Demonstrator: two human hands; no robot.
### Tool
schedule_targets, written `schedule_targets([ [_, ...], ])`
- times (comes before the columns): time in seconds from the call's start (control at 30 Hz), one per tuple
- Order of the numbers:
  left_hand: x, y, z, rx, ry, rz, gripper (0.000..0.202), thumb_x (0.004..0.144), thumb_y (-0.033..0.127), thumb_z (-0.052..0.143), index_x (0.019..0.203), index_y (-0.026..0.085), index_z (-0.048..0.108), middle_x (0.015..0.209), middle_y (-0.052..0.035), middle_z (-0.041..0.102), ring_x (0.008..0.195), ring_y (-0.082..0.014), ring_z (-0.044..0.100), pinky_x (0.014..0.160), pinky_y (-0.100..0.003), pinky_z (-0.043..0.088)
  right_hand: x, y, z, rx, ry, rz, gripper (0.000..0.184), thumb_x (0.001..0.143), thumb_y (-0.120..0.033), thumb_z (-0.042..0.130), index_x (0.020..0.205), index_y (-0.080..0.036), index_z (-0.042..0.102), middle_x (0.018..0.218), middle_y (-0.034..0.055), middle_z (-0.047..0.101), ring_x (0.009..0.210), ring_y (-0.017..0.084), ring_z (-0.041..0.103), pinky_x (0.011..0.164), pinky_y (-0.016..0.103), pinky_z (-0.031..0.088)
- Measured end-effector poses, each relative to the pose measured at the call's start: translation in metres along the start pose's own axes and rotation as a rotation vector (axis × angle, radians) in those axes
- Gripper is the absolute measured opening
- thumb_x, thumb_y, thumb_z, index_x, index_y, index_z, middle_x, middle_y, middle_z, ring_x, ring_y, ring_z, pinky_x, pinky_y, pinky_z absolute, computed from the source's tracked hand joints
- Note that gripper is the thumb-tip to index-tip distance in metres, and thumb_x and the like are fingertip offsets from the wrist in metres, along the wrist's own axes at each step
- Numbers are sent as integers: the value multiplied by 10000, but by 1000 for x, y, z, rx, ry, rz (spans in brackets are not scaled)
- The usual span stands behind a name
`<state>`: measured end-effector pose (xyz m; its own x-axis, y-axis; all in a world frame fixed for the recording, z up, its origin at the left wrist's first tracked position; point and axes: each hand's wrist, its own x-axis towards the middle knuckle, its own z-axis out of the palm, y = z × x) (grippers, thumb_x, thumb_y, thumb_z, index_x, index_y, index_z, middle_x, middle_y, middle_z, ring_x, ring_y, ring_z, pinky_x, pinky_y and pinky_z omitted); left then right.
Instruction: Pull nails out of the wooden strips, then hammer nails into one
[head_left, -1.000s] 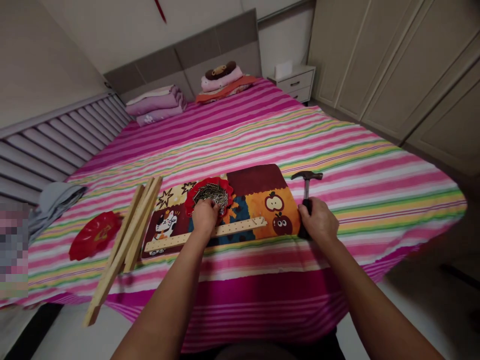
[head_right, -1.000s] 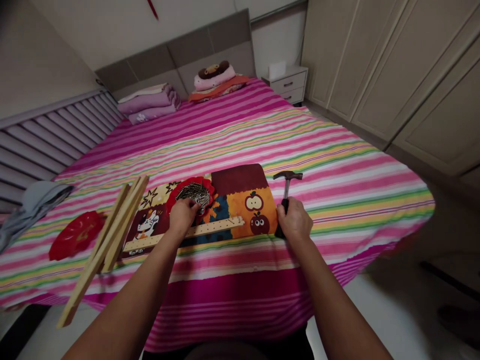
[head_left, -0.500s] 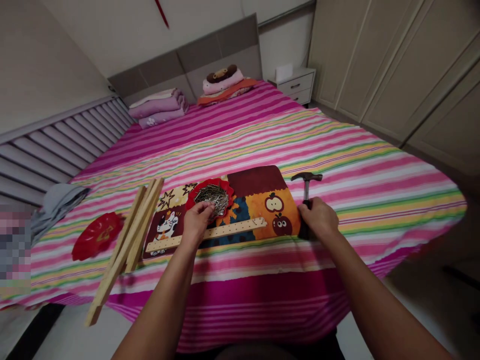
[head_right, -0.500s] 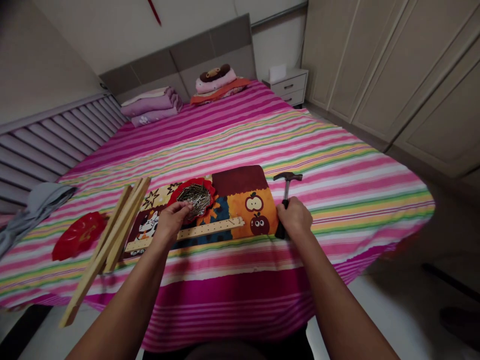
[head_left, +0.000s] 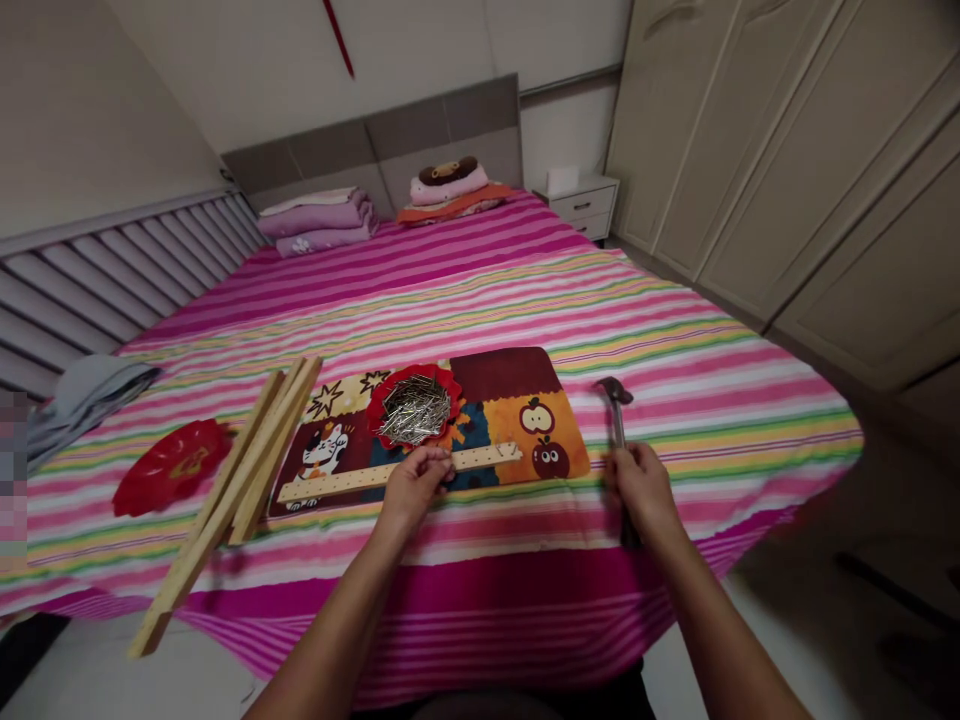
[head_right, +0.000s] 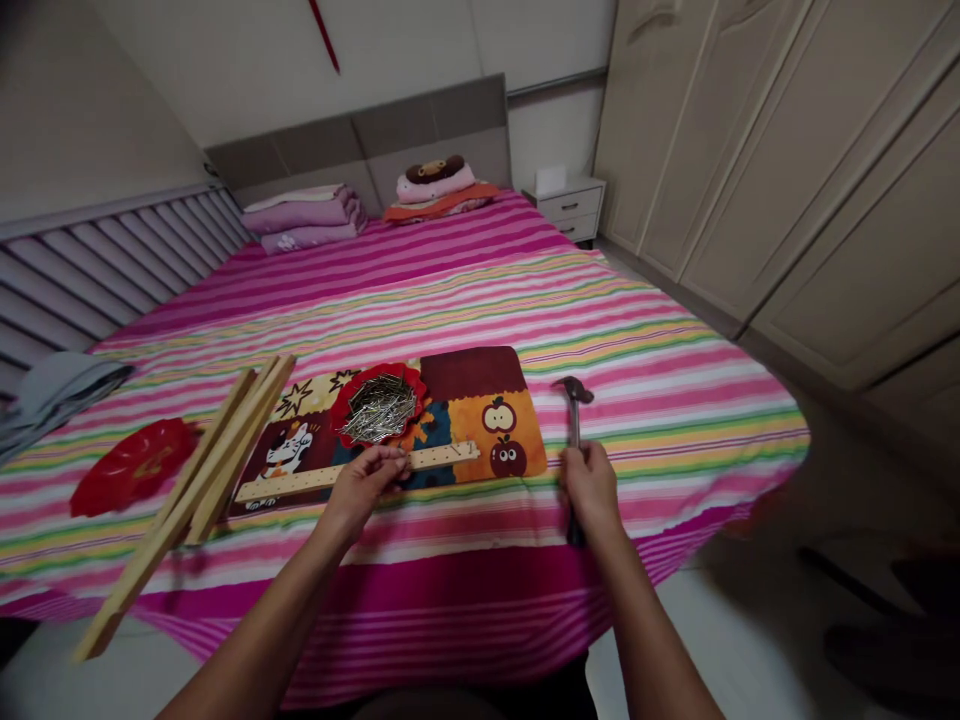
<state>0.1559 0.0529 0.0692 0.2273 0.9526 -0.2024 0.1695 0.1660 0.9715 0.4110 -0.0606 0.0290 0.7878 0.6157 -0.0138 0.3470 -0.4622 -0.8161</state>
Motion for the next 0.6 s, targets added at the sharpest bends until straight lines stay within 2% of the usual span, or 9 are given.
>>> schedule_targets([
  [0.03, -1, -1, 1, -5, -10, -8, 384, 508, 456, 775, 728, 168, 648, 601, 2, 648, 575, -130, 602, 481, -200, 444, -18, 0, -4, 108, -23, 40, 193, 880, -373, 357, 753, -240, 415, 551, -73, 451, 377, 104, 429, 344, 209, 349],
  [0.1, -2, -3, 4, -23, -20, -15, 387, 495, 455, 783, 720, 171, 645, 617, 5, 652, 582, -132, 610, 480, -201, 449, -56, -7, -14, 665, -185, 230, 264, 827, -480, 502, 753, -244, 408, 583, -97, 436, 351, 72, 349, 295, 177, 261],
  [0.17, -3, -3, 8, -43, -27, -13, 378, 491, 443, 790, 715, 174, 645, 631, 10, 656, 593, -130, 615, 494, -204, 461, -88, -20, -25, 867, -316, 325, 299, 807, -504, 565, 750, -240, 436, 554, -107, 423, 342, 60, 308, 301, 168, 245],
  [0.27, -3, -1, 15, -59, -40, 12, 347, 512, 413, 787, 722, 174, 647, 627, 15, 655, 602, -120, 615, 527, -203, 472, -117, -45, -37, 911, -460, 257, 268, 824, -462, 580, 743, -225, 485, 519, -84, 447, 402, 80, 374, 373, 187, 300],
  [0.37, -5, 1, 21, -77, -54, 39, 339, 526, 383, 779, 752, 172, 640, 620, 19, 653, 594, -112, 608, 537, -200, 469, -127, -61, -35, 850, -540, 124, 296, 870, -491, 508, 756, -218, 512, 542, -64, 458, 432, 92, 369, 402, 212, 307],
  [0.47, -6, 2, 23, -100, -53, 46, 358, 516, 358, 775, 774, 166, 618, 606, 27, 643, 563, -109, 599, 520, -204, 463, -132, -60, -20, 717, -515, -3, 315, 880, -500, 500, 748, -215, 524, 551, -60, 436, 469, 102, 370, 444, 229, 324],
  [0.6, -7, 3, 21, -116, -44, 44, 414, 510, 333, 774, 837, 185, 568, 558, 61, 617, 502, -112, 588, 495, -213, 458, -139, -45, -8, 678, -460, 56, 317, 874, -514, 500, 750, -222, 515, 550, -57, 432, 498, 117, 402, 468, 235, 345],
])
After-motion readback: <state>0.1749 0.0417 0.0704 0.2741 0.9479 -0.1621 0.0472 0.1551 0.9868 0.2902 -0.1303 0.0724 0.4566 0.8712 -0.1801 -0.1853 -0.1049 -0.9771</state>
